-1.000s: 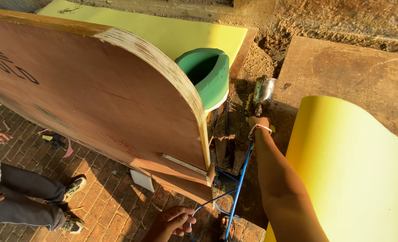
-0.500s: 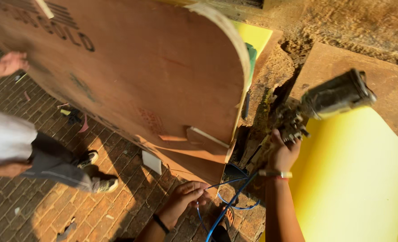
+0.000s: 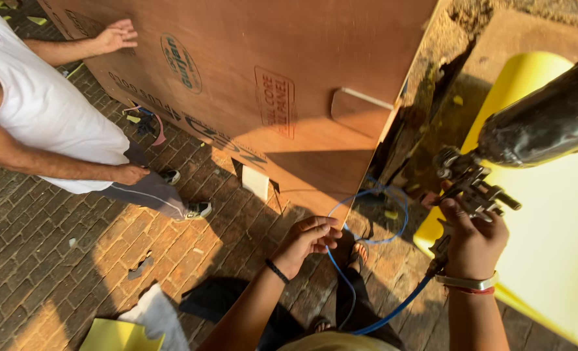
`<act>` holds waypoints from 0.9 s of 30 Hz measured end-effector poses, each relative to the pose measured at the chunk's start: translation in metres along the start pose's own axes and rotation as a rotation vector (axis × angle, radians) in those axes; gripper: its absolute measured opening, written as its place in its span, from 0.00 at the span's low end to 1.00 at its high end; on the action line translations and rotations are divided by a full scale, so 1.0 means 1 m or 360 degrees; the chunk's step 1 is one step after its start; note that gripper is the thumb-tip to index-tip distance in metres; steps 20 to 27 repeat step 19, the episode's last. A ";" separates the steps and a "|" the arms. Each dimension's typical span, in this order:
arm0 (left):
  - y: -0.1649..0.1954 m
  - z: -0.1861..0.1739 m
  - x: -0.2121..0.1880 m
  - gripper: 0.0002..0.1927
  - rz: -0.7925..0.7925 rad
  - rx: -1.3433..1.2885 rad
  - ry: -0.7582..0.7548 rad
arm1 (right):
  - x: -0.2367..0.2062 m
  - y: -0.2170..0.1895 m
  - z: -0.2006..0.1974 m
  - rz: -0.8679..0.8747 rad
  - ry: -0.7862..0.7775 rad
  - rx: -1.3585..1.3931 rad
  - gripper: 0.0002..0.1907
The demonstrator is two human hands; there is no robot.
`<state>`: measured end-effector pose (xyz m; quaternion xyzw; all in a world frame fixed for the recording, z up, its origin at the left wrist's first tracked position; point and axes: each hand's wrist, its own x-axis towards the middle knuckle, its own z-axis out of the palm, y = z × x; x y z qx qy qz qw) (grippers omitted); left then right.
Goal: The person holds a spray gun and sprays adhesive onto yellow foam sheets laid on a work surface, lifting and repositioning the sheets to coat different areas. They then align a foam strip with the sprayed sheet and press it down flat with both hands.
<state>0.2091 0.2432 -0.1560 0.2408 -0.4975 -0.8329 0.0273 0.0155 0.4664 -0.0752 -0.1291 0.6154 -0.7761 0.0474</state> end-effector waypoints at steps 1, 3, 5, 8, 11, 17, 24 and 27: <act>-0.009 0.003 -0.009 0.16 0.0010 -0.0031 -0.0022 | -0.015 -0.007 -0.004 -0.0086 0.0001 -0.0069 0.14; -0.026 0.012 -0.027 0.17 0.0038 -0.0086 -0.0072 | -0.040 -0.022 -0.013 0.0191 -0.0064 0.0300 0.15; -0.038 0.021 -0.042 0.17 0.0082 -0.0086 -0.0132 | -0.067 -0.030 -0.020 0.0324 -0.0066 0.0374 0.13; -0.041 0.035 -0.059 0.18 0.0108 -0.0077 -0.0175 | -0.084 -0.038 -0.027 0.0266 -0.0044 0.0156 0.11; -0.047 0.055 -0.061 0.18 0.0112 -0.0097 -0.0167 | -0.085 -0.041 -0.052 0.0148 -0.0061 0.0155 0.16; -0.061 0.082 -0.061 0.19 0.0165 -0.0095 -0.0071 | -0.085 -0.050 -0.092 0.0063 -0.0196 0.0064 0.18; -0.067 0.097 -0.058 0.22 0.0192 -0.0057 -0.0046 | -0.083 -0.053 -0.102 0.0070 -0.0264 0.0061 0.19; -0.067 0.097 -0.058 0.22 0.0192 -0.0057 -0.0046 | -0.083 -0.053 -0.102 0.0070 -0.0264 0.0061 0.19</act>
